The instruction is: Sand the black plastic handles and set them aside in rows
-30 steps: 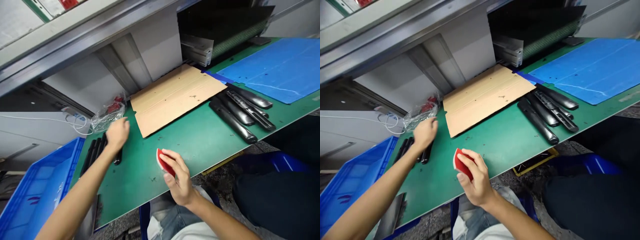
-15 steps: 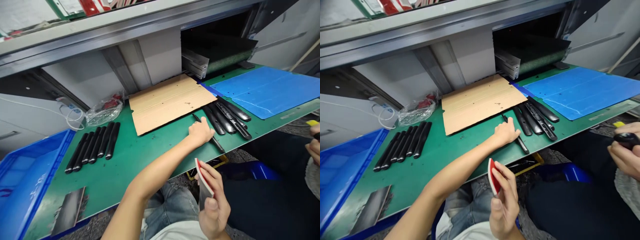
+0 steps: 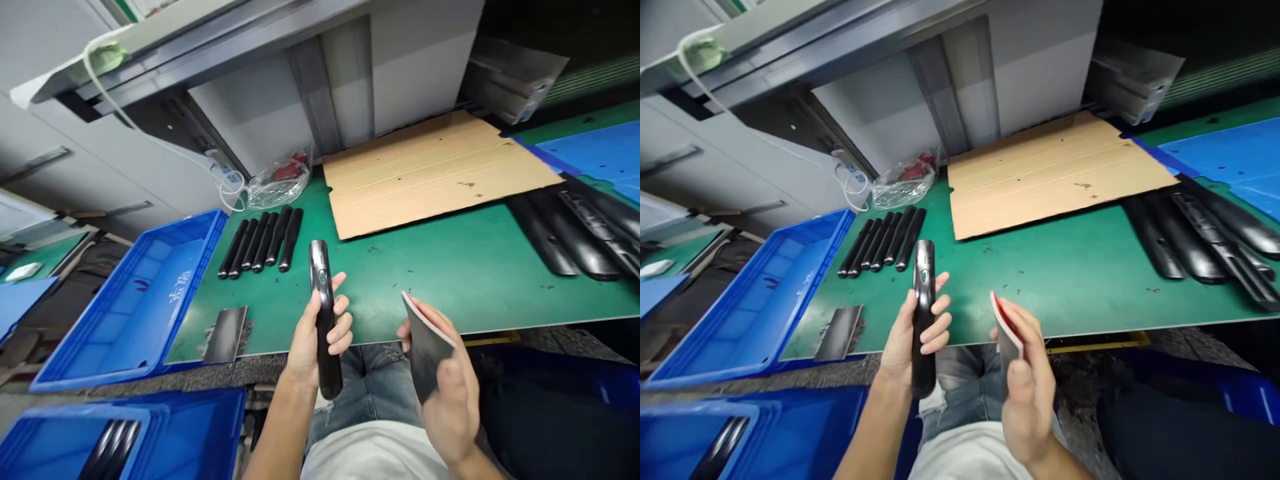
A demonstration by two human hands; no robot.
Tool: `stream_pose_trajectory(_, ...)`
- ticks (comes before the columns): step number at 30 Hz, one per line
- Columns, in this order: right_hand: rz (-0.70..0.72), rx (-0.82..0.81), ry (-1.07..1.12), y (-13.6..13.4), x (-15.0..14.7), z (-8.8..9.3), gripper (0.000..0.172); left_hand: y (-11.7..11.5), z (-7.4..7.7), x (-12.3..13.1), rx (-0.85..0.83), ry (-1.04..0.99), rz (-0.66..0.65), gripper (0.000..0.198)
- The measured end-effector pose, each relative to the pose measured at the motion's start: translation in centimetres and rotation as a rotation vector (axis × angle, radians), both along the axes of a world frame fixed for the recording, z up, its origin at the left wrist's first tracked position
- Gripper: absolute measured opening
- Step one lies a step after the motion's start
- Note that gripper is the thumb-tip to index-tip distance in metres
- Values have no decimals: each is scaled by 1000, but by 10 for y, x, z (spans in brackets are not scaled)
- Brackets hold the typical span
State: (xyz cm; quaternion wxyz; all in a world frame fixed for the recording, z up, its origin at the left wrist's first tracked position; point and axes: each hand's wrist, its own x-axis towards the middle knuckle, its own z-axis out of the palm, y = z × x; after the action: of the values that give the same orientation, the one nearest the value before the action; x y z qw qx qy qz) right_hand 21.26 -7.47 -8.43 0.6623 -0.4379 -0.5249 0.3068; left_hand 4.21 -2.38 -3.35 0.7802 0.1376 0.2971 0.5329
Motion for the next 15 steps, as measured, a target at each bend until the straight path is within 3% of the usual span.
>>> stream_pose_trajectory(3,130,-37,-5,8,-18,-1,48,-10,-4,-23,-67,-83,137,35)
stream_pose_trajectory(8,276,446,-412,1,-51,1,60,-11,-4,-49,-9,-10,112,41)
stream_pose_trajectory(12,338,890,-609,21,-74,10,35,-15,-7,-59,-12,128,110,43)
stream_pose_trajectory(13,330,949,-678,30,-77,12,31,-16,-7,-61,-22,172,120,45)
stream_pose_trajectory(15,283,910,-786,45,-81,15,36,-17,-9,-64,-38,257,157,48)
